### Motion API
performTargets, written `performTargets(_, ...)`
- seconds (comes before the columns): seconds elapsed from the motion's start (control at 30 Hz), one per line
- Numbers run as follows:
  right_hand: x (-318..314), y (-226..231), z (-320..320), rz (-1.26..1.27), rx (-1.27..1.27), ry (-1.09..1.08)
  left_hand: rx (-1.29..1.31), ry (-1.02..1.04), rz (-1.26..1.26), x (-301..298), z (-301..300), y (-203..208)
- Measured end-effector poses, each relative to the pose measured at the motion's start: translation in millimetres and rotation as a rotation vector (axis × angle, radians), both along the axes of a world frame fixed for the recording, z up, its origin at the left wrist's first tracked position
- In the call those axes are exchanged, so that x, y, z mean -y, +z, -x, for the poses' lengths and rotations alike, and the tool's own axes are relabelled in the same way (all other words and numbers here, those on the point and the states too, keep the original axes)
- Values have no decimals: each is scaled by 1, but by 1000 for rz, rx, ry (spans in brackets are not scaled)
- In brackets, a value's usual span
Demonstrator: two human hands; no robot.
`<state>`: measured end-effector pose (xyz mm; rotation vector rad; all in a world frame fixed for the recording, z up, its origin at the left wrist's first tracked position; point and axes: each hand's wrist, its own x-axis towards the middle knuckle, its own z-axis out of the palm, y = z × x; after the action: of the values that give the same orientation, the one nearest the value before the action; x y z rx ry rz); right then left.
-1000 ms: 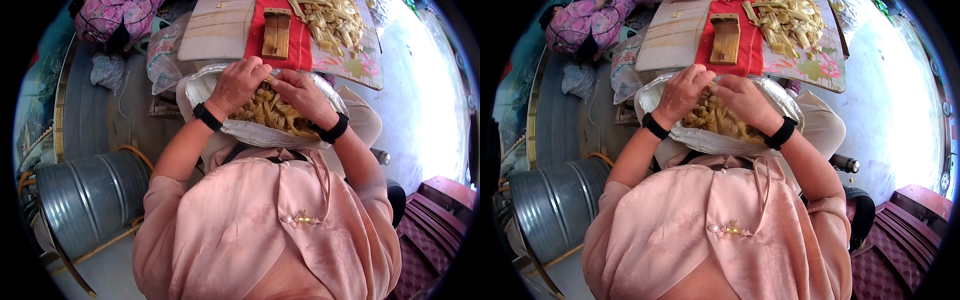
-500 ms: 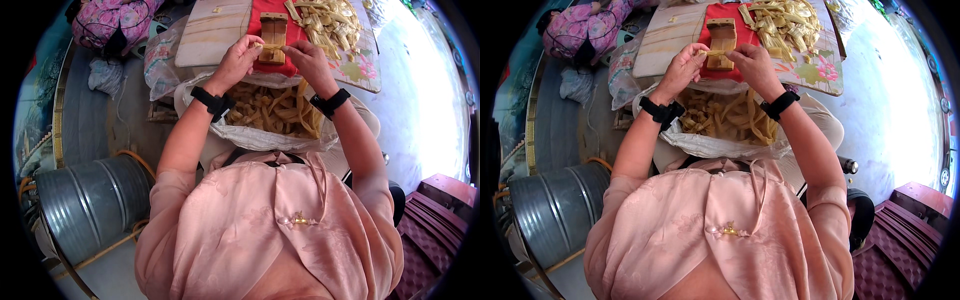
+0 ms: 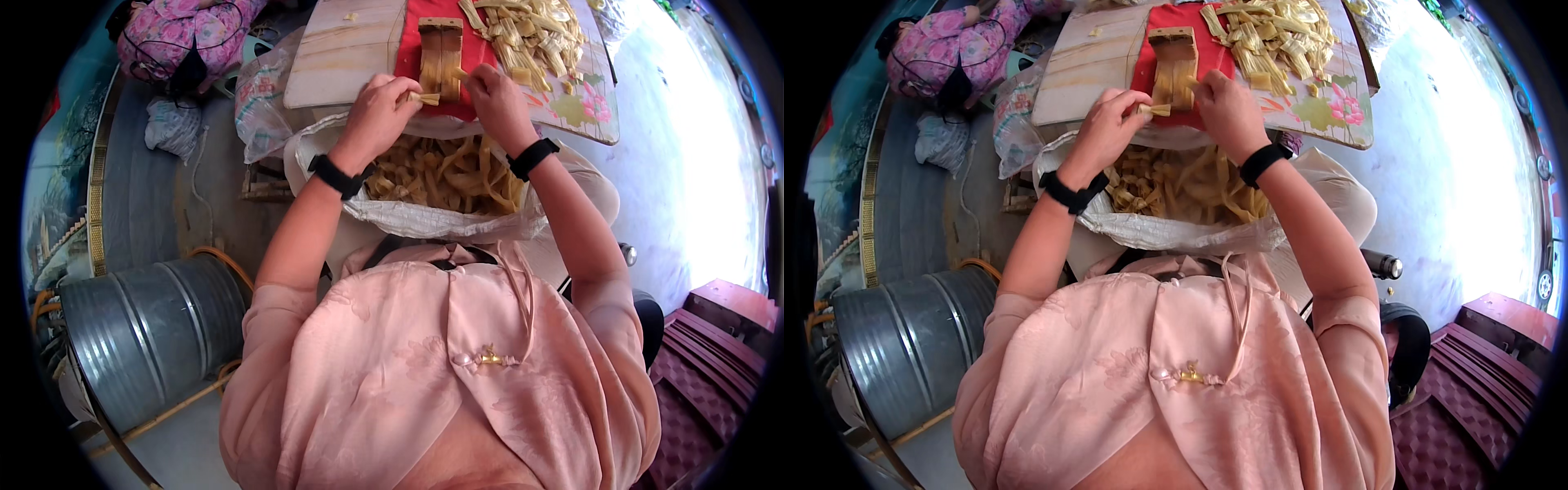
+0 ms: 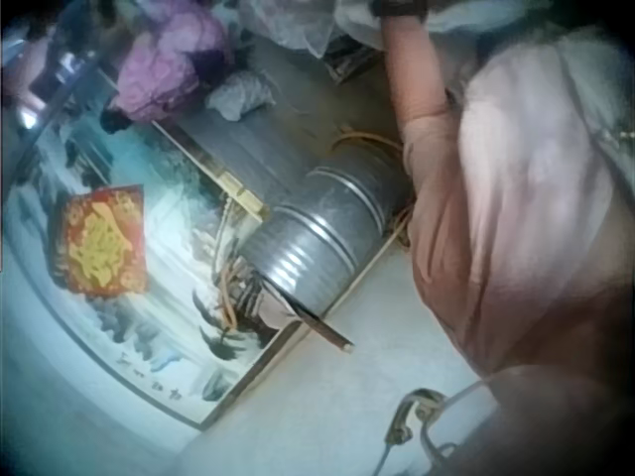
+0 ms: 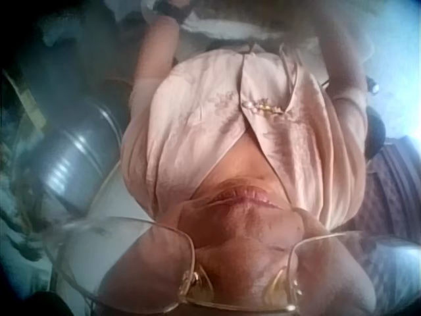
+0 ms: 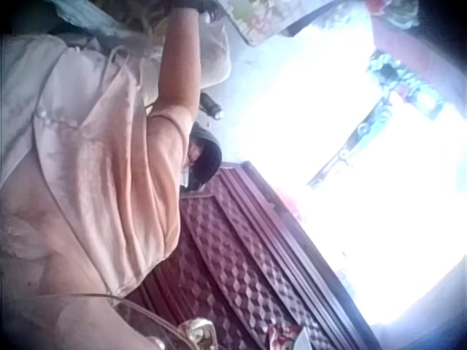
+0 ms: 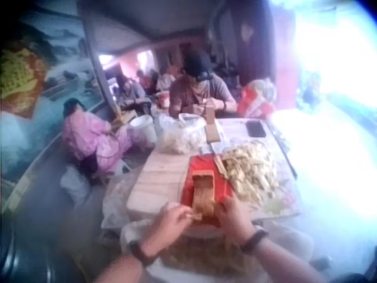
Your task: The person picks up thin strips of material by hand, ties a knot in the center of the strip, and then uses a small wooden pressing tool on a table to flatten the knot before placing the strip into a bag.
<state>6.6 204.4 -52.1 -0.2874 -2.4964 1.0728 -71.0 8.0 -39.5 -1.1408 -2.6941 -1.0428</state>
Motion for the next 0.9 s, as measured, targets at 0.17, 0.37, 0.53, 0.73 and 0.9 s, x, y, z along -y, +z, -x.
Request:
performTargets(0.17, 44, 29, -38, -56, -421, 254, 1101, -140, -199, 20, -41, -10)
performTargets(0.37, 81, 20, -80, 219, -159, 501, 1621, -106, -781, 16, -65, 0)
performTargets(0.53, 74, 25, -73, 578, -7, 385, 1533, -145, -621, 24, -66, -13)
performTargets(0.73, 61, 15, -51, 532, -68, 292, 374, -66, -353, 13, -84, 2)
performTargets(0.9, 61, 27, -59, 1057, 217, 360, -94, -91, -376, 16, -74, 21)
